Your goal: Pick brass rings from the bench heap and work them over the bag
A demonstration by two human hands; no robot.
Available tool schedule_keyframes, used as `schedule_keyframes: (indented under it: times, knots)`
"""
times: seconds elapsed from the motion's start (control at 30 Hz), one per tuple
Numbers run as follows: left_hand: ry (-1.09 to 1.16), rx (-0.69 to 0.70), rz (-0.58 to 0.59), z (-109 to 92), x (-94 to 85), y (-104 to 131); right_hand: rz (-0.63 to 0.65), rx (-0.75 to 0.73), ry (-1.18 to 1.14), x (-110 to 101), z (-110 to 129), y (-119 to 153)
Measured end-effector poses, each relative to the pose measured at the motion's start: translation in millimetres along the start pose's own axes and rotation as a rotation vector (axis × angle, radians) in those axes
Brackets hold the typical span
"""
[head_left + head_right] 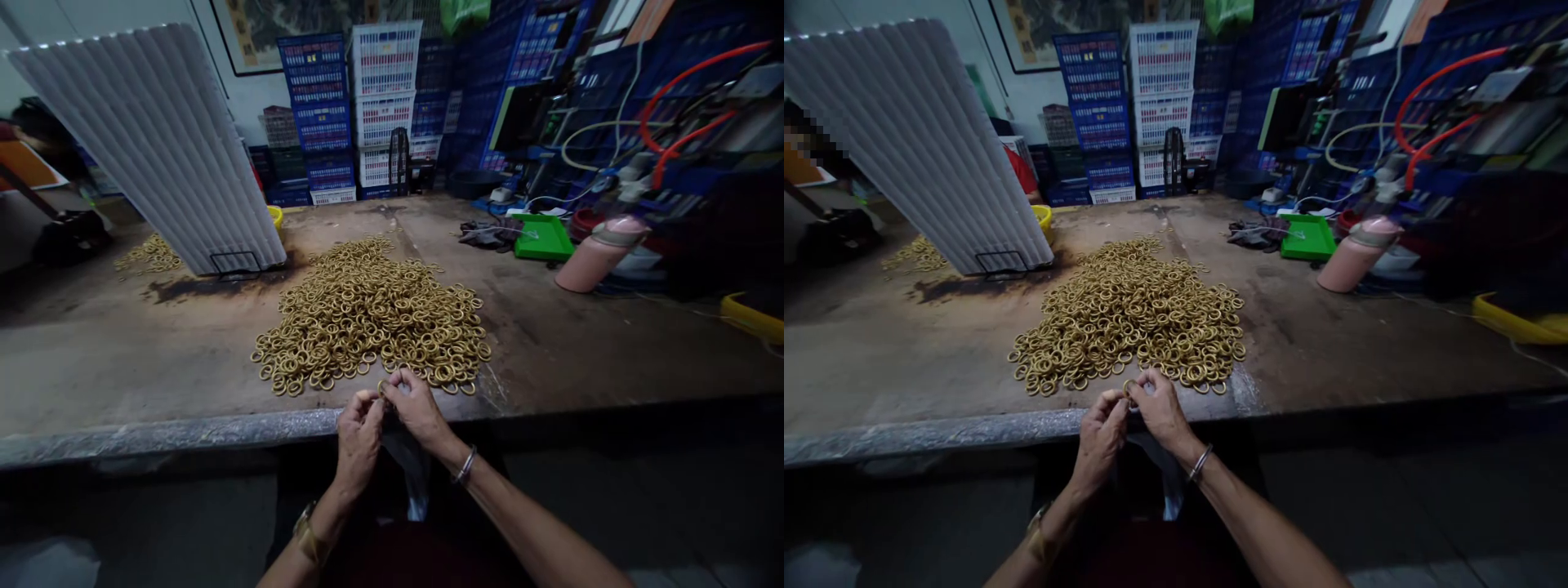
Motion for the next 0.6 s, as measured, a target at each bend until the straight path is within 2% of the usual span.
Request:
schedule_keyframes:
  times: [0.1, 0.23, 0.33, 0.43, 0.53, 0.6]
  knots:
    - [-0.051, 0.062, -0.023, -2.2, -1.3, 0.3, 0.058, 0.001, -0.02, 2.8, -4.0, 4.7]
    - [-0.132, 0.128, -0.008, -4.3, -6.9, 1.7, 0.096, -0.04, 0.076, -0.7, -3.0, 6.4]
    - [-0.259, 0.206, 0.021, -5.8, -10.7, 2.5, 0.092, -0.106, 0.142, -5.1, 3.2, 5.4]
    - [-0.321, 0.233, 0.05, -8.2, -12.3, 2.6, 0.15, -0.183, 0.171, -6.4, 7.8, 3.5]
    - [-0.276, 0.18, 0.07, -11.7, -12.7, 2.2, 0.181, -0.136, 0.129, -5.2, 6.0, 1.4]
    - [-0.19, 0.039, 0.121, -12.4, -12.5, 2.3, 0.193, -0.068, 0.07, -3.7, 3.2, 1.0]
Point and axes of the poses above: each hand's wrist, its own y-axis away from the middle knuckle, its own x-axis out of the palm, z = x × y, the point moved 1 cm from there along -y, towards the middle knuckle, and after that the axes turned 1 degree about y, right-handed, at the moved point
